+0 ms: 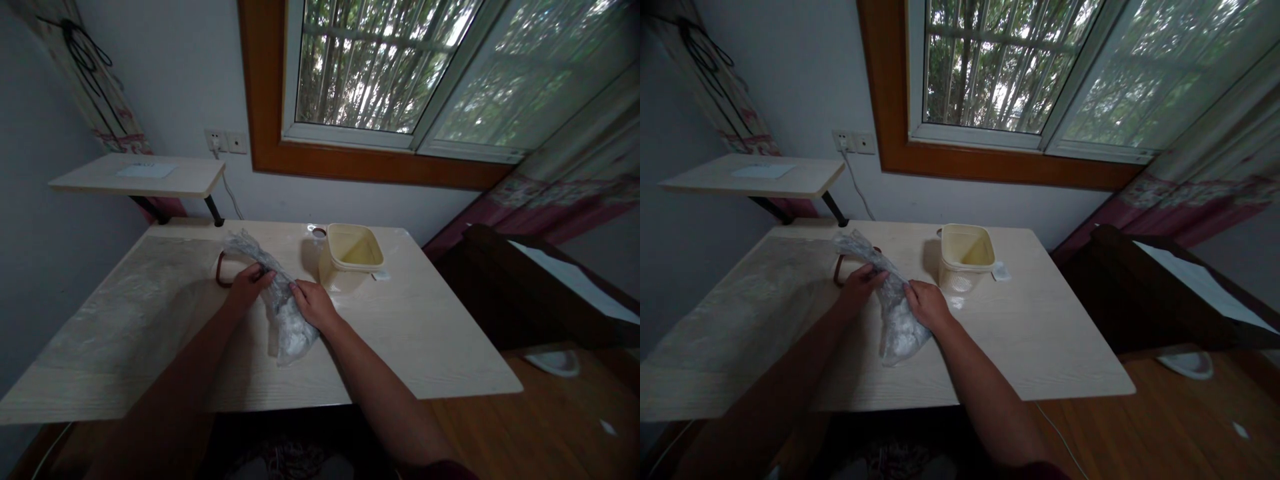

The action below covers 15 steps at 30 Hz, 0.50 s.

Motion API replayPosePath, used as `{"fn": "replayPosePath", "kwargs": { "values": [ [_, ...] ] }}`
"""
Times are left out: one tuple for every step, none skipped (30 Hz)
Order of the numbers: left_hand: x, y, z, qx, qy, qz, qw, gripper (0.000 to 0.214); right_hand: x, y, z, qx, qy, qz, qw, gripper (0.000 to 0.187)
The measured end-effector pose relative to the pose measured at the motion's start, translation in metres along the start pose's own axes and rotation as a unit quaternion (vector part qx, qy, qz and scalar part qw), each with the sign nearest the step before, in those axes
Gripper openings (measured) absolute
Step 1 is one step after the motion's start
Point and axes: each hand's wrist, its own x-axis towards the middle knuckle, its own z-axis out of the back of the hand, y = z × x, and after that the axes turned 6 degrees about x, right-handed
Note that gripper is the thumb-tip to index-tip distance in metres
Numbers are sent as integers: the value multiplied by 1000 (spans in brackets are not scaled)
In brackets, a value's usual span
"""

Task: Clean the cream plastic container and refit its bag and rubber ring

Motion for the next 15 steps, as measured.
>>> {"fn": "replayPosePath", "kwargs": {
  "values": [
    [0, -1, 2, -2, -7, -5, 1000, 38, 0, -1, 0, 17, -9, -6, 1000, 36],
    [0, -2, 3, -13, -11, -11, 1000, 37, -1, -1, 1, 36, -19, -13, 999, 37],
    [0, -1, 5, -30, -16, -13, 999, 37, -1, -2, 1, 55, -30, -19, 998, 38],
    [1, -1, 6, -54, -22, -13, 998, 36, -1, -2, 2, 74, -43, -23, 996, 39],
    [2, 0, 7, -83, -28, -9, 996, 35, -1, -3, 3, 89, -54, -26, 994, 39],
    [2, 1, 7, -117, -32, -3, 993, 32, -1, -3, 3, 100, -65, -27, 992, 40],
    [3, 2, 7, -153, -33, 5, 988, 30, -1, -4, 4, 108, -75, -26, 991, 40],
    [4, 3, 6, -188, -33, 14, 982, 29, -1, -4, 4, 112, -83, -24, 990, 40],
    [4, 2, 5, -219, -33, 21, 975, 29, -1, -4, 5, 115, -90, -22, 989, 40],
    [5, 2, 5, -244, -35, 28, 969, 29, -1, -5, 5, 117, -97, -20, 988, 40],
    [5, 0, 5, -262, -40, 33, 964, 29, -1, -5, 5, 119, -105, -20, 987, 40],
    [5, -1, 6, -273, -50, 36, 960, 30, -1, -5, 5, 121, -113, -21, 986, 41],
    [5, -2, 7, -275, -60, 36, 959, 30, -2, -5, 5, 122, -120, -21, 985, 41],
    [6, -3, 8, -274, -69, 34, 959, 31, -2, -5, 6, 122, -128, -20, 984, 41],
    [6, -3, 10, -270, -75, 31, 959, 31, -3, -5, 6, 121, -137, -18, 983, 41]
  ]
}}
